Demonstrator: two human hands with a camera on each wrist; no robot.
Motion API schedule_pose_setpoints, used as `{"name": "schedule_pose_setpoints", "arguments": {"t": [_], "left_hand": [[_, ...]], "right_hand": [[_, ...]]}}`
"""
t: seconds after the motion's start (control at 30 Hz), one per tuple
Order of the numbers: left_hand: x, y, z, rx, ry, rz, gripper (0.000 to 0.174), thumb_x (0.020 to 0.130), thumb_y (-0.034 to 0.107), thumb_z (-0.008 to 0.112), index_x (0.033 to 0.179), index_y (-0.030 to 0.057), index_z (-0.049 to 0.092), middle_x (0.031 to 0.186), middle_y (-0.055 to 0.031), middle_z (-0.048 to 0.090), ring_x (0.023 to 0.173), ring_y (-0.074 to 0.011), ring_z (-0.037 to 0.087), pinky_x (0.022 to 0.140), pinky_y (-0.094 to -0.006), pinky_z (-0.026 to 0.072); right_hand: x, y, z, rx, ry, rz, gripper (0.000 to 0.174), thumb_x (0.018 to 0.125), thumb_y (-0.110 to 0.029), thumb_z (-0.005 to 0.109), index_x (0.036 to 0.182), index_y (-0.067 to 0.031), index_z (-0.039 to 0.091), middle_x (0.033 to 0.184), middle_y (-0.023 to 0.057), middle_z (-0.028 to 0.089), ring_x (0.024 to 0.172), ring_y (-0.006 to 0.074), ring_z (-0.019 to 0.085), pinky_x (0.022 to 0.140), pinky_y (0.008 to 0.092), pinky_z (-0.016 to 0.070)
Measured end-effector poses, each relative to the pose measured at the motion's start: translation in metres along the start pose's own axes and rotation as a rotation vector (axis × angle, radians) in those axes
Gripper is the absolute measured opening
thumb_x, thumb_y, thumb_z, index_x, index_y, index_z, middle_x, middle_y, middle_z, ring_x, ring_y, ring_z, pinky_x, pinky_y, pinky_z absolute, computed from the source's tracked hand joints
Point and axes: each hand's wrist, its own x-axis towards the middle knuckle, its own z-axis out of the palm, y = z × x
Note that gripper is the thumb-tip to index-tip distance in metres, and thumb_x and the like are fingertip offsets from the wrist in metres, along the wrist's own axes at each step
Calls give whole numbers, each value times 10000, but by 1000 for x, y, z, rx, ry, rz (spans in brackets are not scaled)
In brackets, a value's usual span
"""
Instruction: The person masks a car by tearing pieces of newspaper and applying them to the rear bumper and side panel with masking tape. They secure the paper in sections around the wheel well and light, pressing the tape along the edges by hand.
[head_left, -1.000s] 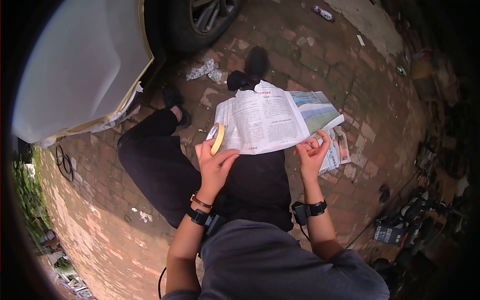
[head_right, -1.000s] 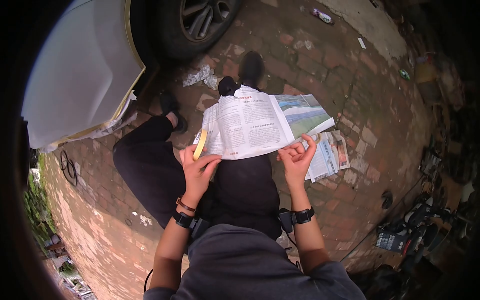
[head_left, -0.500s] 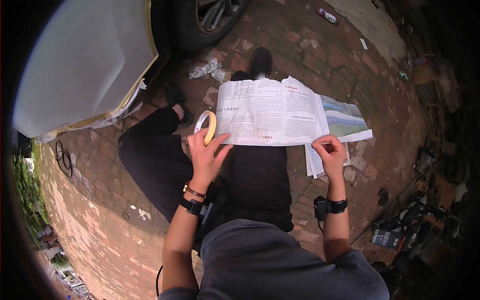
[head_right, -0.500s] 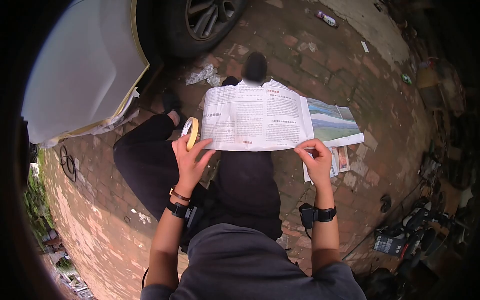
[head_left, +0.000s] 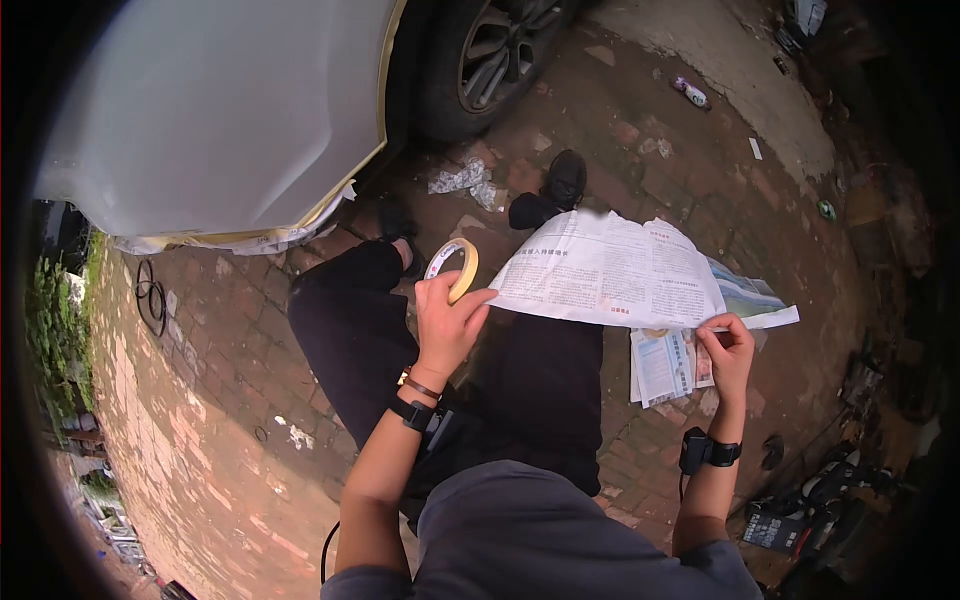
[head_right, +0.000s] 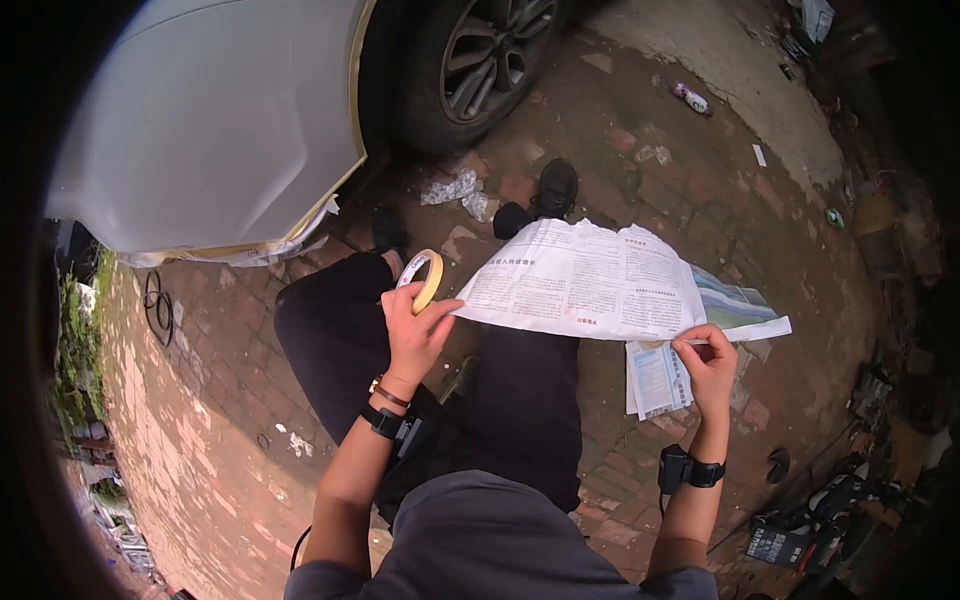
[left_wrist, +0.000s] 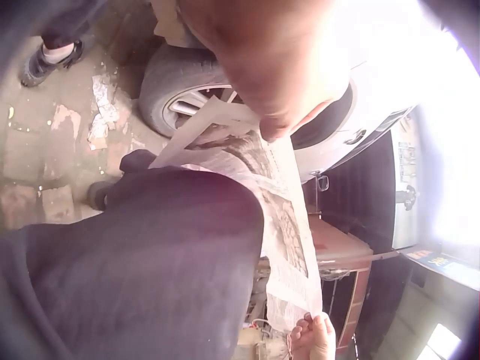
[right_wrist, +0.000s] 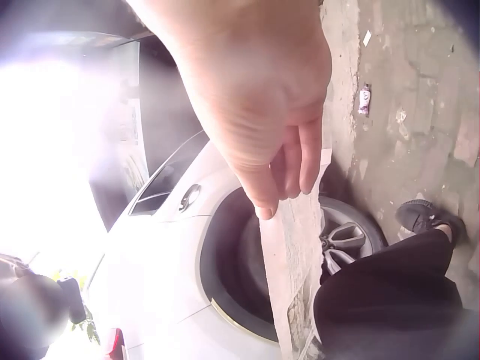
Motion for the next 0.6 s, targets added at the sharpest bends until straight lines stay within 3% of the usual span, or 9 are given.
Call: {"name": "schedule_pose_setpoints", "arguments": {"t": [0.17,0.23,0.4,0.53,0.6], "left_hand": [[46,19,-103,128,118,61,290,679,53,784,944,166,751,1028,-81,579,973,-286,514,842,-396,410],[65,30,-157,212,154,69,264,675,38,780,911,154,754,1009,-71,586,962,-285,510,828,-385,417],[111,53,-301,452,173,44,227,682,3,776,883,106,745,989,-74,583,953,-282,507,839,-374,424],[130,94,-393,626,359,72,196,686,30,792,861,95,732,985,-92,571,943,-290,497,798,-380,417],[119,133,-417,829,343,122,283,642,146,862,892,91,740,977,-114,557,944,-298,500,804,-376,419]], "right_hand": [[53,-82,12,67,-152,-105,129,849,-23,746,897,-24,627,803,-35,609,700,23,522,626,187,404],[81,-124,24,88,-298,-171,144,847,-71,758,893,-36,627,792,-45,597,702,17,509,629,182,389],[145,-251,87,201,-527,-339,151,887,-163,744,900,-61,633,817,-37,606,711,37,534,655,195,429],[176,-361,124,336,-553,-653,170,925,-208,720,924,-68,625,843,-31,618,749,45,560,694,205,455],[170,-423,138,383,-504,-845,224,916,-253,738,891,-64,620,826,-38,605,753,45,554,690,205,443]]}}
